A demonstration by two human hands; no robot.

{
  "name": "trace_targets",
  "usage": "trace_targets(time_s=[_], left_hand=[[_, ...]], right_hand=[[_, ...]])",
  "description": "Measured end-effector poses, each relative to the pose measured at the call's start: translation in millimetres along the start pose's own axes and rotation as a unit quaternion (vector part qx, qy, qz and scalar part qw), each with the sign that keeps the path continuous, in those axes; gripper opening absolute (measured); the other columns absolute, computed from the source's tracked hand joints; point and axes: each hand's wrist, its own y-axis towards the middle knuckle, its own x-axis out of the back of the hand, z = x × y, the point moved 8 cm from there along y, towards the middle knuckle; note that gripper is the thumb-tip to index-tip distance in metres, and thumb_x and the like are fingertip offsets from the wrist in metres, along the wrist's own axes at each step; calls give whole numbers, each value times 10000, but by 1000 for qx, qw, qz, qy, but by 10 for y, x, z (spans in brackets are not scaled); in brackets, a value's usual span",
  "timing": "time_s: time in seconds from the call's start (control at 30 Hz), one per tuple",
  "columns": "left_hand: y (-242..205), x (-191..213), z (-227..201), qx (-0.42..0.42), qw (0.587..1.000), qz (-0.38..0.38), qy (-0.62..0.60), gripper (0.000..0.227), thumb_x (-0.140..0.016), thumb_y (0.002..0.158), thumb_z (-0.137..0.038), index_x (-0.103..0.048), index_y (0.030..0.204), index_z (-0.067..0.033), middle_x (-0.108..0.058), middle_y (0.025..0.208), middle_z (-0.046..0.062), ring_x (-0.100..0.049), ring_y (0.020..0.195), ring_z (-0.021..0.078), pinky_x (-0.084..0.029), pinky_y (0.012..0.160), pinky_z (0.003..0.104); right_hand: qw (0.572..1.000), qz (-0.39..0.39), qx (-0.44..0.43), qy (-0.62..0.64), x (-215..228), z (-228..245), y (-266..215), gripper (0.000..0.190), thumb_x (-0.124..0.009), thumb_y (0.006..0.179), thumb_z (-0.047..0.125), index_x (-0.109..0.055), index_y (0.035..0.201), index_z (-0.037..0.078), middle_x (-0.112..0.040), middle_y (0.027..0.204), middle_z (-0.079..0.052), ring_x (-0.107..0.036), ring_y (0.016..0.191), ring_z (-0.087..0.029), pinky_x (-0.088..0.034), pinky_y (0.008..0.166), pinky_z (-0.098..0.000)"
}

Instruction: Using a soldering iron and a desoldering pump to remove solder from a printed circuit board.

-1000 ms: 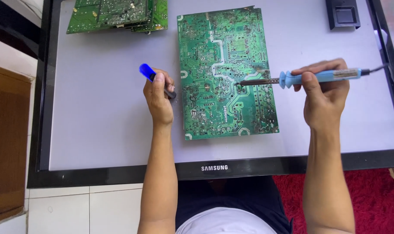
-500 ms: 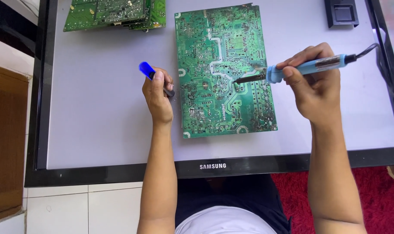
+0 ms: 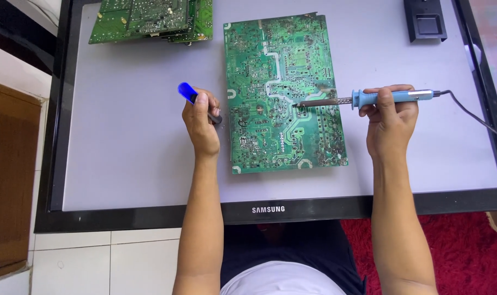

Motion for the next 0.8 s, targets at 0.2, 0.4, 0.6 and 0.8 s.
trace_targets(time_s=[0.2, 0.4, 0.6, 0.8], left_hand=[[18, 32, 33, 2, 1000, -4, -13, 306, -507, 1051, -369, -505, 860, -130, -481, 798, 8, -456, 682, 115, -361, 657, 264], [21, 15, 7, -11, 1000, 1, 0, 312, -493, 1055, -358, -496, 842, -129, -473, 788, 4, -446, 683, 113, -362, 662, 270], [6, 6, -6, -3, 1000, 2, 3, 301, -498, 1046, -362, -495, 848, -136, -481, 787, -3, -454, 689, 110, -366, 657, 265], [-3, 9, 23, 2, 1000, 2, 5, 297, -501, 1043, -365, -498, 854, -136, -480, 788, -3, -458, 692, 114, -363, 651, 267]], right_hand=[[1000, 5, -18, 22, 51, -83, 34, 225, -732, 1060, 254, -542, 1071, 135, -736, 1022, -147, -665, 796, -217, -523, 670, -279], [1000, 13, -3, 0, 54, -51, 50, 173, -701, 1067, 163, -533, 1073, 127, -722, 999, -168, -658, 784, -226, -525, 669, -278], [999, 40, 4, -23, 1, 50, 64, 187, -711, 1074, 154, -525, 1093, 141, -726, 1034, -162, -677, 799, -224, -549, 690, -265], [999, 44, 11, -28, -21, 94, 26, 187, -704, 1092, 136, -519, 1109, 147, -723, 1029, -149, -681, 816, -226, -541, 705, -279]])
